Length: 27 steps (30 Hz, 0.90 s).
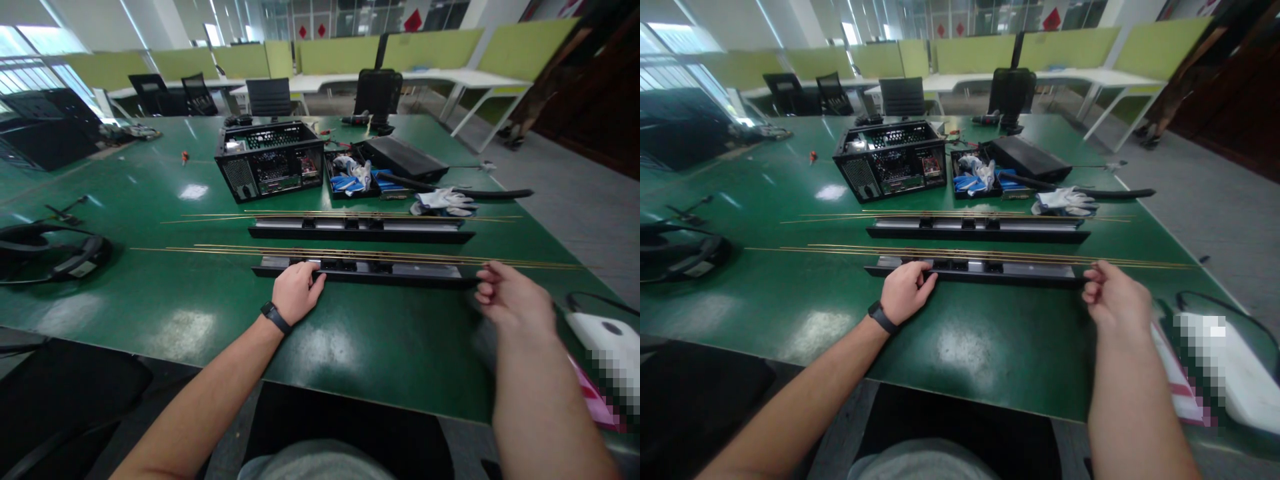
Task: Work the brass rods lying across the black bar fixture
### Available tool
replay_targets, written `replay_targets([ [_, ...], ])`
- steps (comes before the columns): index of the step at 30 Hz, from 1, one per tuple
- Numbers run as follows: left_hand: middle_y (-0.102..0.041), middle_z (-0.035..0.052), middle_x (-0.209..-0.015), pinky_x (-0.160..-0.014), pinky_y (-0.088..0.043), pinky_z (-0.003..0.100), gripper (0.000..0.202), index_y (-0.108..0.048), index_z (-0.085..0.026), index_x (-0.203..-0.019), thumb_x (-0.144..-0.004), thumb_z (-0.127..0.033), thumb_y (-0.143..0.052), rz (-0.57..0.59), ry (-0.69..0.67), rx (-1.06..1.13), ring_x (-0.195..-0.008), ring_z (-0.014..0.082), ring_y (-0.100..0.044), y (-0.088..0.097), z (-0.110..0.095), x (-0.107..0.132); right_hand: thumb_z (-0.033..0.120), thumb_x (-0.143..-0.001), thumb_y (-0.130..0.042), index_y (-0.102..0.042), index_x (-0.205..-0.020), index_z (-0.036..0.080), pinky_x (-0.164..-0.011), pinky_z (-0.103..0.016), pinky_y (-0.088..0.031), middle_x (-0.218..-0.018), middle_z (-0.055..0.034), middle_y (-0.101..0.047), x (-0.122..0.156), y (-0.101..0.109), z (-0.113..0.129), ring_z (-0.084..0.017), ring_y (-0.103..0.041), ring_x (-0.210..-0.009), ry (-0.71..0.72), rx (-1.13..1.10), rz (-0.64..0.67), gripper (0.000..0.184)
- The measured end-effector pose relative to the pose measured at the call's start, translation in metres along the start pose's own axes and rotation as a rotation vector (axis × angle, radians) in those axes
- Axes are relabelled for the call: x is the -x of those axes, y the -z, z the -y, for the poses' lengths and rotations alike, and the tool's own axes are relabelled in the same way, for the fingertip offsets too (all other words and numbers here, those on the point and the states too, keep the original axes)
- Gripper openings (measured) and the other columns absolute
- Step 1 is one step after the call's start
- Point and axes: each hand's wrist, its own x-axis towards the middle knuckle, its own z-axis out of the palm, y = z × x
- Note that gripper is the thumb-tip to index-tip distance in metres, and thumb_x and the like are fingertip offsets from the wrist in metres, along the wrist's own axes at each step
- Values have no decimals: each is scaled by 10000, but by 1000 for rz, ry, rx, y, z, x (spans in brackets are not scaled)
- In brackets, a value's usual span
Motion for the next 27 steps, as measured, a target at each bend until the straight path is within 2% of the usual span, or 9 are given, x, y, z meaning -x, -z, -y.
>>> replay_targets([
  [4,-669,-7,-756,-751,-519,319,120,-732,-217,-1083,-1042,-327,-705,-4,-4,1,-781,196,-692,0,0,0,108,-1014,-654,-622,-848,159,-306,-174,-245,-648,-1,-603,23,-13,1,-40,-361,-351,-69,50,140,176],
  [9,-670,-6,-762,-747,-513,318,114,-732,-217,-1090,-1043,-316,-702,-9,-7,2,-785,197,-695,0,0,0,116,-1053,-619,-669,-873,136,-277,-158,-238,-677,-2,-636,33,-19,-4,-33,-363,-331,-148,77,331,187],
  [16,-668,-11,-756,-745,-511,320,109,-724,-217,-1080,-1043,-319,-709,-17,-19,8,-778,195,-690,-1,1,1,191,-1080,-619,-724,-941,132,-268,-142,-232,-697,12,-633,51,-34,-18,-24,-339,-342,-159,121,460,184],
  [20,-669,-11,-755,-743,-511,319,104,-727,-217,-1074,-1041,-313,-702,-35,-27,6,-772,193,-690,-1,0,1,226,-1047,-695,-718,-925,139,-275,-138,-246,-687,15,-624,53,-37,-20,-26,-345,-346,-146,114,471,152],
  [27,-671,-8,-761,-754,-519,317,114,-729,-219,-1069,-1044,-327,-700,-17,-19,13,-783,194,-693,-1,2,1,174,-1091,-599,-686,-915,134,-279,-152,-233,-646,24,-576,48,-34,-12,-32,-338,-337,-164,77,375,200],
])
